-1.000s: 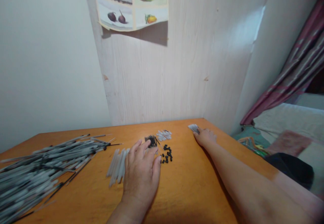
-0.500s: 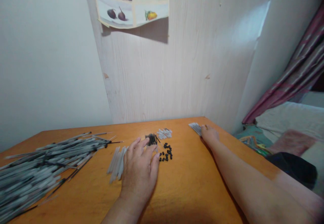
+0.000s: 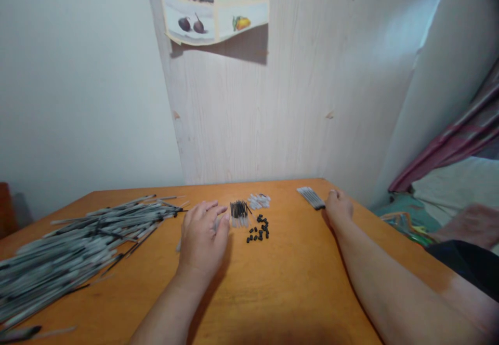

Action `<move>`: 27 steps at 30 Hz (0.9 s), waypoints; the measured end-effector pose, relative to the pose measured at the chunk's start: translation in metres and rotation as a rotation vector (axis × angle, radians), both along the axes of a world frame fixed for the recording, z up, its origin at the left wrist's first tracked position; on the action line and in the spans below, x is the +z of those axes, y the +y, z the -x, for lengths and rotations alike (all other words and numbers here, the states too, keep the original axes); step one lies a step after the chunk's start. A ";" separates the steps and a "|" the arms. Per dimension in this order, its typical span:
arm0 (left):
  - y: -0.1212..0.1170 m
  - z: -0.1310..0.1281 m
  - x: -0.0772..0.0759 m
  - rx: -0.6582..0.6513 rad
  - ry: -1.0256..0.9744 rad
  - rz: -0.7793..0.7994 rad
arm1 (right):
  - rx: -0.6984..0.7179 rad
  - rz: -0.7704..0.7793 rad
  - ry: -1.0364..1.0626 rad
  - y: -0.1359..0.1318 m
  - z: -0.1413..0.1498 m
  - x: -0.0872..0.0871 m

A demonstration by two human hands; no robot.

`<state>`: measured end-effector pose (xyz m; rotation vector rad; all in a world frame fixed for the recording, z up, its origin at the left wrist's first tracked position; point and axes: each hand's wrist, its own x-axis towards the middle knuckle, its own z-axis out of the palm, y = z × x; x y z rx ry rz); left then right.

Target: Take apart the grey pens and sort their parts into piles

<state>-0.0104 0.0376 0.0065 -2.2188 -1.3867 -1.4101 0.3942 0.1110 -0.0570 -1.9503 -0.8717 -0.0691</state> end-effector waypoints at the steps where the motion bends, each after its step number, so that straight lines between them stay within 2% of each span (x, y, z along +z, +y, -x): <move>1: 0.002 0.003 0.001 0.000 -0.029 0.002 | -0.012 -0.001 -0.005 -0.001 0.002 0.003; 5: 0.011 0.014 0.001 0.015 -0.180 0.068 | 0.005 -0.021 -0.053 -0.002 0.015 0.021; 10: 0.021 0.023 -0.001 0.017 -0.637 0.260 | 0.111 -0.096 -0.159 -0.002 0.040 0.041; 12: 0.022 0.023 0.001 -0.008 -0.761 0.297 | 0.176 -0.112 -0.190 -0.003 0.054 0.048; 18: 0.022 0.024 0.005 -0.068 -1.044 0.363 | 0.493 -0.147 -0.335 -0.020 0.121 0.072; 21: 0.024 0.027 0.005 -0.082 -1.154 0.408 | 0.671 -0.071 -0.379 -0.035 0.160 0.079; 24: 0.024 0.031 0.006 -0.084 -1.226 0.451 | 0.860 0.035 -0.393 -0.051 0.195 0.079; 27: 0.023 0.033 0.008 -0.082 -1.270 0.478 | 1.006 0.152 -0.468 -0.064 0.223 0.071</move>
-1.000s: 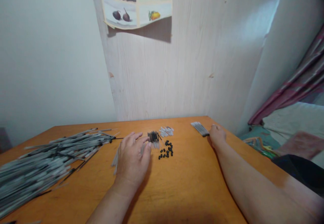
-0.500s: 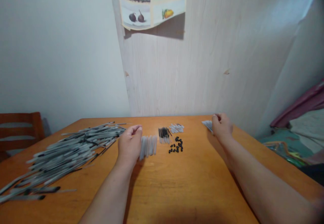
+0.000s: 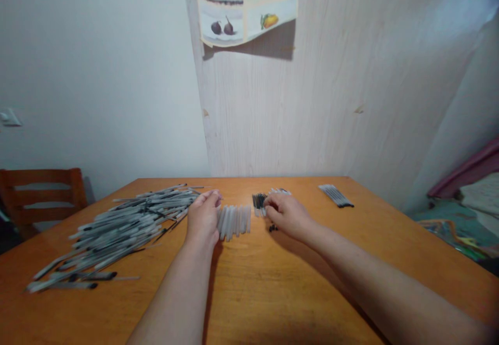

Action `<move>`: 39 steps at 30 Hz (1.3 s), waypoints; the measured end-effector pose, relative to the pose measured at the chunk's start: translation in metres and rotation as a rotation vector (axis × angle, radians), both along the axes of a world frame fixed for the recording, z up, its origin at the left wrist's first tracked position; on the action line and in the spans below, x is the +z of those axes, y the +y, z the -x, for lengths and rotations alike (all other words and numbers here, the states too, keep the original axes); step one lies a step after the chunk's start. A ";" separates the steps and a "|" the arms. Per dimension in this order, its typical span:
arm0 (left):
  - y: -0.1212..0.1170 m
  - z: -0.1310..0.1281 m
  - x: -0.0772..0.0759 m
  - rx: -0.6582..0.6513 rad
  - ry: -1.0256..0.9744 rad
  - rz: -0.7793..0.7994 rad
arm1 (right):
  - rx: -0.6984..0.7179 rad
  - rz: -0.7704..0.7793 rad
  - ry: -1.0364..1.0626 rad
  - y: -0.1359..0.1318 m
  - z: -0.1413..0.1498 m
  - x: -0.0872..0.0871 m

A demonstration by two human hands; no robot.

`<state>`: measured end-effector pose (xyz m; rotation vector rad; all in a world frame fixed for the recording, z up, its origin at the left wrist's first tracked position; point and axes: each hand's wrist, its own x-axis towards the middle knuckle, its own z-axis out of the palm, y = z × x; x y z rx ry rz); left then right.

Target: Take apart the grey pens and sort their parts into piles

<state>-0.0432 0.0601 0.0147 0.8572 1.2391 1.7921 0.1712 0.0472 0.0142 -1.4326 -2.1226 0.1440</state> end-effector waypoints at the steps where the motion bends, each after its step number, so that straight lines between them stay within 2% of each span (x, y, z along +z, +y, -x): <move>1: 0.000 0.000 0.001 0.001 -0.013 0.001 | 0.037 0.026 -0.030 -0.003 0.007 -0.003; 6: 0.000 -0.001 0.001 0.001 -0.041 -0.012 | 0.066 0.116 -0.179 -0.014 0.030 -0.018; 15: -0.001 -0.003 0.000 -0.004 -0.071 -0.003 | 0.040 0.118 -0.360 -0.014 0.041 -0.024; 25: -0.002 -0.005 0.000 -0.006 -0.062 -0.006 | -0.047 0.036 -0.376 -0.020 0.048 -0.023; 30: -0.001 -0.006 -0.001 -0.020 -0.076 -0.003 | -0.177 0.077 -0.341 -0.014 0.053 -0.030; 39: -0.001 -0.007 -0.002 -0.033 -0.102 -0.018 | -0.238 0.148 -0.338 -0.009 0.060 -0.034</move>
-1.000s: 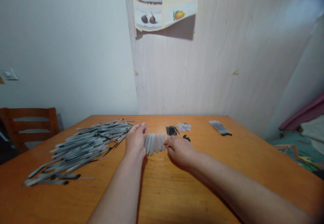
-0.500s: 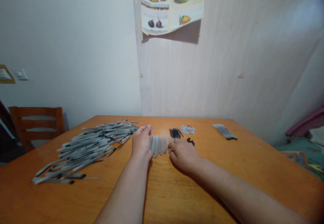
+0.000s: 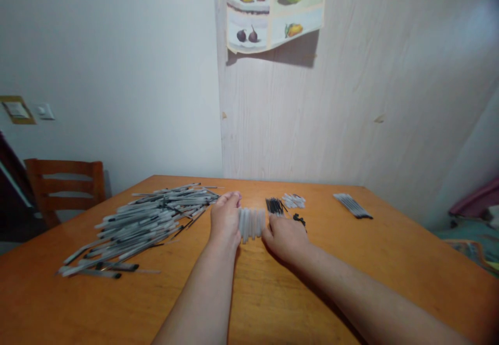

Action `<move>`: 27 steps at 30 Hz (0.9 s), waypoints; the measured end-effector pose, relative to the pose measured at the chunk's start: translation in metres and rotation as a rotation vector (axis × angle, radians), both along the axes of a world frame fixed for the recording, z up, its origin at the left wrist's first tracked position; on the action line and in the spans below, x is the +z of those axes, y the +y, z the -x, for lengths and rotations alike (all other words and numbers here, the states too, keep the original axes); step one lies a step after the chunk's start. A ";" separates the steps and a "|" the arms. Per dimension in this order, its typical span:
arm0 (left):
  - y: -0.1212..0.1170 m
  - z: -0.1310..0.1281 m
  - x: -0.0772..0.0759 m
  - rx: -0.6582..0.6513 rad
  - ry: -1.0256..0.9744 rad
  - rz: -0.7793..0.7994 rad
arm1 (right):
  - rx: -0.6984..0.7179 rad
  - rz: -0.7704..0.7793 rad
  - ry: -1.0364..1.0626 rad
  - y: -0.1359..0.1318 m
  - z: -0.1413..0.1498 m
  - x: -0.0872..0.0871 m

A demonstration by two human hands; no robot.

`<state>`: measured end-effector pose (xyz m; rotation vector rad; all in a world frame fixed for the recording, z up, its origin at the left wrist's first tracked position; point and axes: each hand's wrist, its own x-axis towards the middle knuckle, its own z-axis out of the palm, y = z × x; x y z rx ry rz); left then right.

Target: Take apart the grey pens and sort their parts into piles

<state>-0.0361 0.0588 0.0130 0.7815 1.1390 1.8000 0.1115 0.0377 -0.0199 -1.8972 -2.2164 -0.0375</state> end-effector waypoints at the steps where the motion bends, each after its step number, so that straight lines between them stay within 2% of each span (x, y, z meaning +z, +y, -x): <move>1: 0.000 0.000 0.000 -0.001 -0.002 -0.001 | -0.007 0.002 0.003 0.000 0.000 0.000; 12: 0.002 -0.001 -0.001 -0.013 -0.001 -0.006 | -0.057 0.020 0.015 -0.005 0.003 0.006; 27: 0.004 -0.002 -0.004 -0.028 0.007 -0.011 | -0.118 0.077 -0.012 0.005 0.005 -0.001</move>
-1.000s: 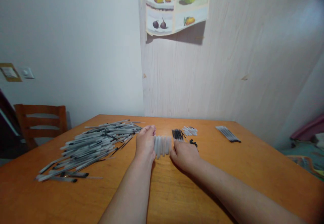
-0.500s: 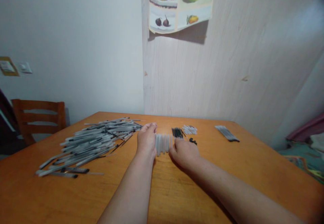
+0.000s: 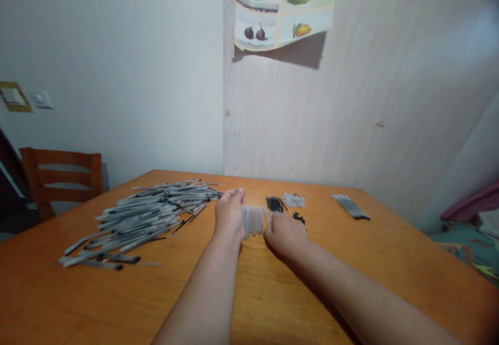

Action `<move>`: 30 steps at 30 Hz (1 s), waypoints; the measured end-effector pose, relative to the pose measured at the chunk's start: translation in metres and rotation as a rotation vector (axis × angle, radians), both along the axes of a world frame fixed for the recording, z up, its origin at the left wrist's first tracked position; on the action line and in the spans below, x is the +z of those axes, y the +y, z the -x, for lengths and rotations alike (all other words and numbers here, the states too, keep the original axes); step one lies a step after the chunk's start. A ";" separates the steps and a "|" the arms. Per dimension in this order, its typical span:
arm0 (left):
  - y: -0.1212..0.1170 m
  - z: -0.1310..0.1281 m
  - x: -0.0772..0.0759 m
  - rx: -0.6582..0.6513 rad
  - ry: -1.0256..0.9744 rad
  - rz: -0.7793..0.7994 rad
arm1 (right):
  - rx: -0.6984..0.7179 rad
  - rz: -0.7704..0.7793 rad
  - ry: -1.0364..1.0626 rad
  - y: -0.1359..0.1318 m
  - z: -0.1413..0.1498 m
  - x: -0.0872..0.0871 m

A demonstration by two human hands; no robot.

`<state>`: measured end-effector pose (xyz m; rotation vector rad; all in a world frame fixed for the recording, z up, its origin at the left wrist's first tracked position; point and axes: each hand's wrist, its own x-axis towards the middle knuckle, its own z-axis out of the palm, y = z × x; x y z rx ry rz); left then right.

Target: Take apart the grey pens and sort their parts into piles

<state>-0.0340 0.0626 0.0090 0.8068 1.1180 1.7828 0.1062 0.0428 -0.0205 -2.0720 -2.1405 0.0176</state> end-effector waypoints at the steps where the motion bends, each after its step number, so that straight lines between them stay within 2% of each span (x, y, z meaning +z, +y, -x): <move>1: 0.000 0.000 0.000 -0.004 0.001 0.004 | -0.003 0.003 -0.001 0.001 0.000 -0.001; 7: 0.001 -0.003 -0.005 -0.035 0.029 0.004 | -0.043 0.031 0.009 0.005 -0.007 0.001; 10: 0.000 -0.008 -0.006 -0.048 0.151 -0.027 | -0.063 -0.021 0.023 0.004 -0.017 0.010; 13: -0.003 -0.014 -0.007 -0.052 0.409 -0.082 | -0.026 -0.077 0.018 0.000 -0.029 0.025; 16: -0.010 -0.019 -0.006 -0.073 0.834 -0.249 | 0.048 -0.119 0.053 -0.006 -0.041 0.039; 18: -0.018 -0.022 -0.006 -0.086 1.112 -0.345 | 0.124 -0.146 0.112 -0.009 -0.049 0.046; 21: -0.028 -0.025 -0.004 -0.111 1.339 -0.404 | 0.230 -0.160 0.275 -0.014 -0.059 0.054; 24: -0.034 -0.027 -0.002 -0.117 1.402 -0.414 | 0.227 -0.117 0.509 -0.016 -0.065 0.058; 27: -0.035 -0.029 0.001 -0.114 1.387 -0.420 | 0.195 -0.065 0.717 -0.015 -0.068 0.059; 30: -0.035 -0.030 0.003 -0.167 1.366 -0.427 | 0.184 -0.008 0.868 -0.015 -0.067 0.058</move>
